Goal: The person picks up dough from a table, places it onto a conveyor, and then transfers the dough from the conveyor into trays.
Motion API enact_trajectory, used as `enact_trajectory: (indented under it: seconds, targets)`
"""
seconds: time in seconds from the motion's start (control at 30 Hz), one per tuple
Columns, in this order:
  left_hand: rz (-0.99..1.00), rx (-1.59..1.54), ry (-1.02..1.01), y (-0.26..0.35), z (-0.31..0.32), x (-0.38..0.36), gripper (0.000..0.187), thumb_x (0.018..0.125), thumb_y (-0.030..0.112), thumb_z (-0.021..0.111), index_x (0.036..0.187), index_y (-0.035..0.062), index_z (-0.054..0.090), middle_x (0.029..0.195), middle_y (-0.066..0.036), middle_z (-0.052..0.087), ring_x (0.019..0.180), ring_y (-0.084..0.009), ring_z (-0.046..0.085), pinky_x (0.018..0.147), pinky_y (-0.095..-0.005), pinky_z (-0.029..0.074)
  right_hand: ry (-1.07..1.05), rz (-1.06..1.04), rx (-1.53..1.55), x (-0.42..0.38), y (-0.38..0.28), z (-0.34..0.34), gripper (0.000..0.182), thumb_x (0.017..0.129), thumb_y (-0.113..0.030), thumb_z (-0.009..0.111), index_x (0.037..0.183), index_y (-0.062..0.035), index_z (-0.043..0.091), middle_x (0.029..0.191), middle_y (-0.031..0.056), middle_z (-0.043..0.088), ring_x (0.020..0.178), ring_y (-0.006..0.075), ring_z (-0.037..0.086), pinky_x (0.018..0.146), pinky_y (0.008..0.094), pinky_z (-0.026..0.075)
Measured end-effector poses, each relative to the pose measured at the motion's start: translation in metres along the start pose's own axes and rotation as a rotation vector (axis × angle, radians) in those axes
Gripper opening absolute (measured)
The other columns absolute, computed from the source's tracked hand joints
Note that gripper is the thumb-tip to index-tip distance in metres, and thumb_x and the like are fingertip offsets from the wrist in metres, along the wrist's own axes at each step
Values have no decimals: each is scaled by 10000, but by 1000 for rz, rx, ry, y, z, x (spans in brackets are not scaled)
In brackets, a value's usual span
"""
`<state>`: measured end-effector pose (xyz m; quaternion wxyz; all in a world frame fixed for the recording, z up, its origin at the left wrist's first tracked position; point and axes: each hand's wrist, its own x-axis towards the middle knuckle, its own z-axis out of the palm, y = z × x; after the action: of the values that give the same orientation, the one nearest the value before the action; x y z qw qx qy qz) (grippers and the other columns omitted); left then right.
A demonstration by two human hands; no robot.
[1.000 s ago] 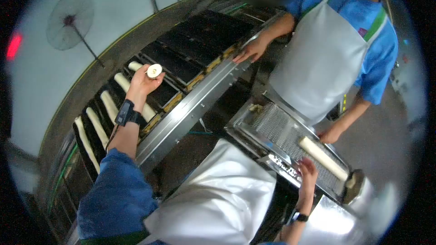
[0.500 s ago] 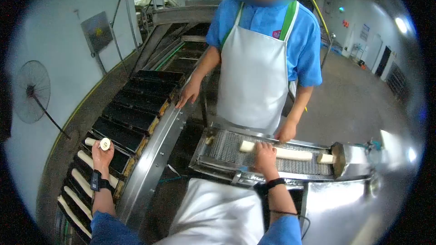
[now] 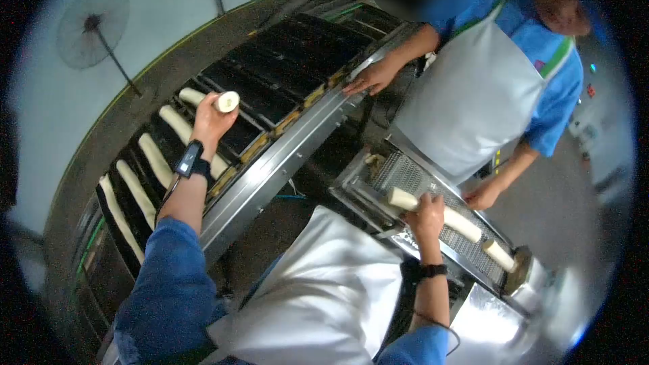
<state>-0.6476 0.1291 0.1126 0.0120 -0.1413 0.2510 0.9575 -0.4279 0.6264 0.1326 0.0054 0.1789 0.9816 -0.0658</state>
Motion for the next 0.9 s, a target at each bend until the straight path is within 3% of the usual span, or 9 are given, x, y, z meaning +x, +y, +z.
enact_trajectory:
  seconds: [0.13, 0.23, 0.37, 0.5, 0.63, 0.67, 0.77, 0.83, 0.9]
  targets:
    - [-2, -65, 68, 0, 29, 1, 87, 824, 94, 574, 889, 62, 525, 864, -82, 600, 823, -232, 631, 749, -356, 535, 290, -206, 349, 26, 26, -2, 360, 679, -43, 758, 986, -7, 575, 960, 159, 608, 885, 272, 588, 806, 404, 498]
    - [-18, -78, 75, 5, 48, 0, 157, 810, 102, 582, 933, 55, 496, 881, -89, 575, 822, -228, 618, 692, -345, 525, 79, -154, 1135, 18, -35, -114, 363, 796, -43, 679, 1129, 10, 546, 998, 112, 655, 909, 213, 642, 760, 332, 536]
    - [98, -158, 31, 43, 94, -10, 156, 824, 87, 535, 963, 34, 491, 896, -98, 563, 837, -237, 625, 711, -362, 548, 38, -301, 1418, 0, -127, -207, 431, 855, -157, 665, 1174, 82, 502, 1120, 191, 606, 993, 258, 642, 827, 351, 571]
    - [157, -175, -294, 121, 146, -45, 185, 839, 63, 530, 1003, -13, 491, 991, -144, 576, 928, -275, 611, 803, -415, 543, -372, -448, 1730, 13, -208, -217, 524, 871, -161, 672, 1285, 56, 434, 1215, 182, 560, 1110, 262, 592, 972, 374, 509]
    - [92, -73, -549, 130, 200, -111, 225, 871, 128, 569, 1018, -26, 496, 1052, -193, 567, 942, -314, 607, 769, -396, 575, -292, -732, 1427, 29, -263, -185, 613, 835, -63, 679, 1393, -45, 425, 1391, 187, 456, 1307, 288, 429, 1054, 394, 401]
    - [137, 62, -438, 117, 210, -129, 241, 878, 153, 578, 1025, -30, 521, 1042, -185, 591, 961, -294, 627, 759, -374, 589, -333, -765, 1376, 27, -273, -178, 785, 766, -97, 768, 1429, -52, 351, 1429, 207, 411, 1354, 325, 360, 1128, 427, 278]
    - [-96, 128, -679, 72, 227, -159, 488, 929, 246, 492, 1286, -84, 442, 1147, -265, 559, 1017, -334, 609, 863, -392, 567, -199, -878, 1244, 23, -300, -146, 810, 737, -121, 787, 1420, -64, 355, 1389, 160, 456, 1331, 282, 388, 1106, 411, 302]
    - [-160, 338, -724, 29, 246, -187, 547, 930, 285, 533, 1352, -43, 421, 1212, -200, 593, 1113, -287, 610, 919, -424, 541, -215, -876, 1340, 26, -303, -131, 699, 780, -155, 757, 1385, -84, 415, 1328, 95, 517, 1241, 198, 494, 1026, 376, 412]
    - [-343, 395, -855, -1, 252, -194, 617, 947, 305, 552, 1458, 51, 317, 1229, -176, 591, 1086, -287, 625, 908, -435, 539, -592, -459, 2341, 42, -278, -86, 571, 863, -205, 682, 1369, -90, 444, 1269, 76, 566, 1159, 194, 558, 979, 357, 466]
